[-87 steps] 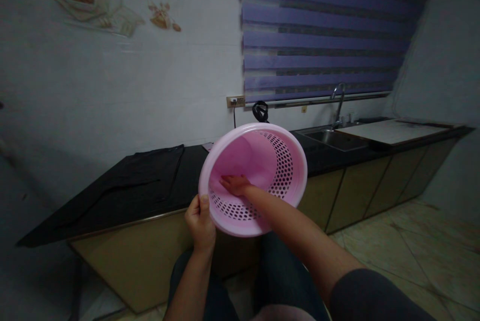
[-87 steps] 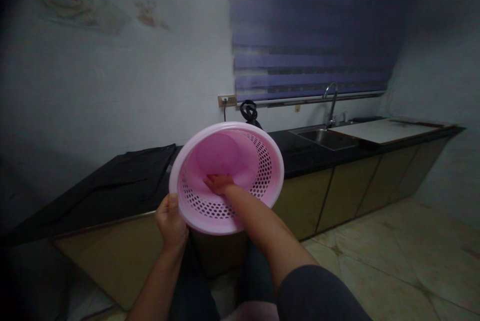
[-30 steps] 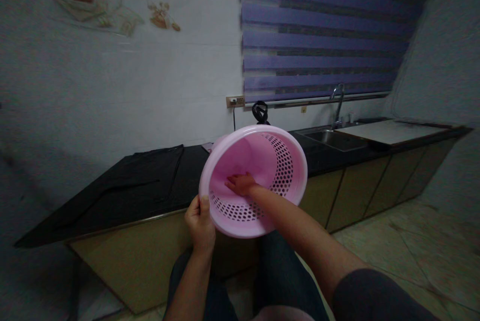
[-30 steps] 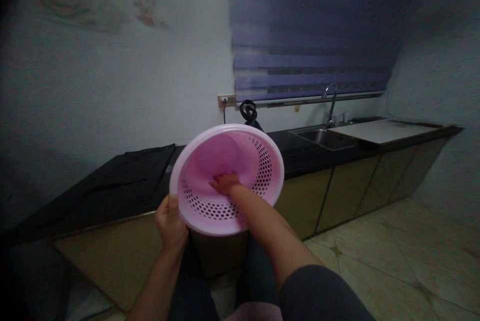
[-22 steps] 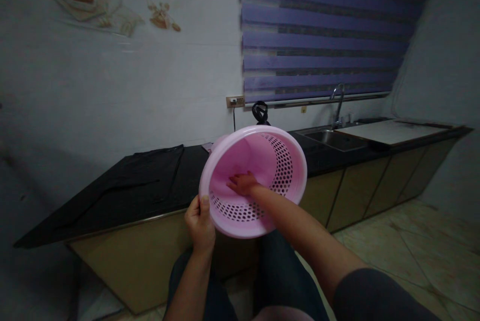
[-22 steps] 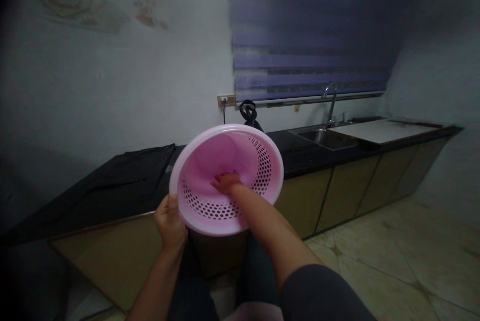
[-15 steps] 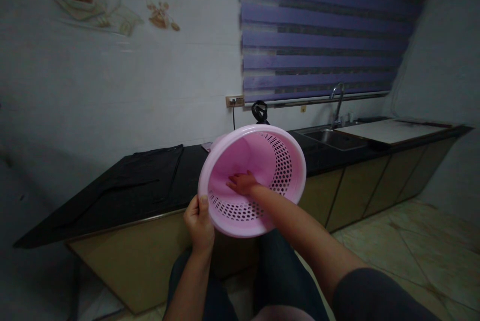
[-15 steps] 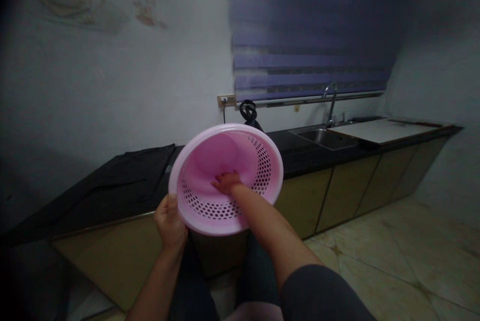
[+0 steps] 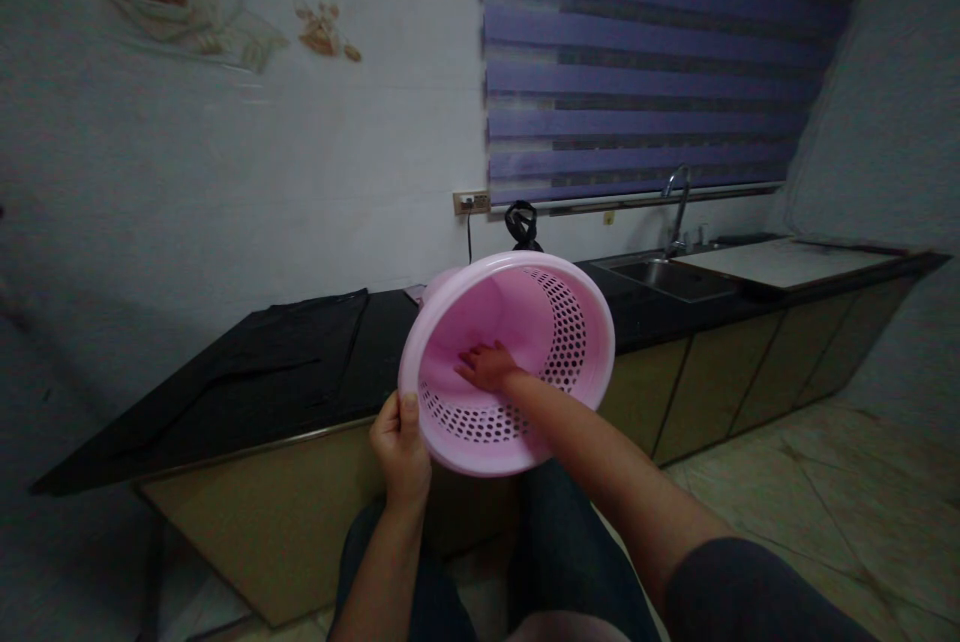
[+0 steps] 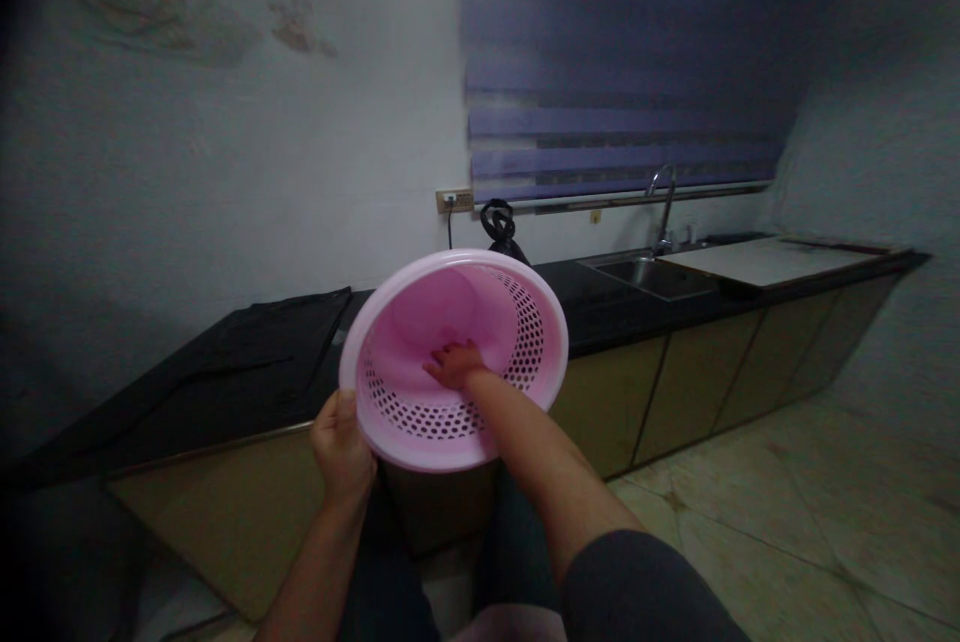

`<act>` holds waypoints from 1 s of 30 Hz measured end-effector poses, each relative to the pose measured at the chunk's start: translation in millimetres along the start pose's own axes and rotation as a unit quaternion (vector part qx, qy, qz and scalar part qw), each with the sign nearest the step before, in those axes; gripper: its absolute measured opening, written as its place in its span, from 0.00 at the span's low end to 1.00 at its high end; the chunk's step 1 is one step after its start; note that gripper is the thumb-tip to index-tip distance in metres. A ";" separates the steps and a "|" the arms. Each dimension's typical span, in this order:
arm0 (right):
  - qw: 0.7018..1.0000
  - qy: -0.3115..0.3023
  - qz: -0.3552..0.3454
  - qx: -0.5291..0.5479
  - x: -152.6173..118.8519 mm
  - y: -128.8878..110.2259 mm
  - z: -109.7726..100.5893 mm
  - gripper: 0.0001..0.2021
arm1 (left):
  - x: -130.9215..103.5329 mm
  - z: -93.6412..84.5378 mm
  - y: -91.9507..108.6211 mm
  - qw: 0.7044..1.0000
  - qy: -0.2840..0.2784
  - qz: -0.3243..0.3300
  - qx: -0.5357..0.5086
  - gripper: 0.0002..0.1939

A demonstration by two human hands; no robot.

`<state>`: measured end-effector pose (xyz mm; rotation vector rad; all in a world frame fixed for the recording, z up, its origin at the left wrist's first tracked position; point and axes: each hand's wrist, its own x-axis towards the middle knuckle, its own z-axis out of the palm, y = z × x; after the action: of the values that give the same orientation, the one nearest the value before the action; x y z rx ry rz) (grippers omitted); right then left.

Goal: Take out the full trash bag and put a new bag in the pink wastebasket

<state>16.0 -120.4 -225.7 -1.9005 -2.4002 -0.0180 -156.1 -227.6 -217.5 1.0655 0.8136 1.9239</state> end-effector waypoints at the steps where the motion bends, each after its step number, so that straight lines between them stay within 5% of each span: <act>1: 1.000 -0.002 -0.001 0.000 0.0 0.0 -0.1 0.28 | -0.1 0.0 -0.1 1.000 0.001 -0.001 0.001 0.21; 30: 1.000 0.003 0.008 0.015 -3.2 -4.1 -3.5 0.28 | 3.7 6.6 12.1 0.998 -0.004 -0.023 -0.051 0.22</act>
<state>13.0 -124.6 -222.2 -1.9028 -2.3673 0.0134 -155.4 -229.4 -203.3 0.9847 0.7224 1.9008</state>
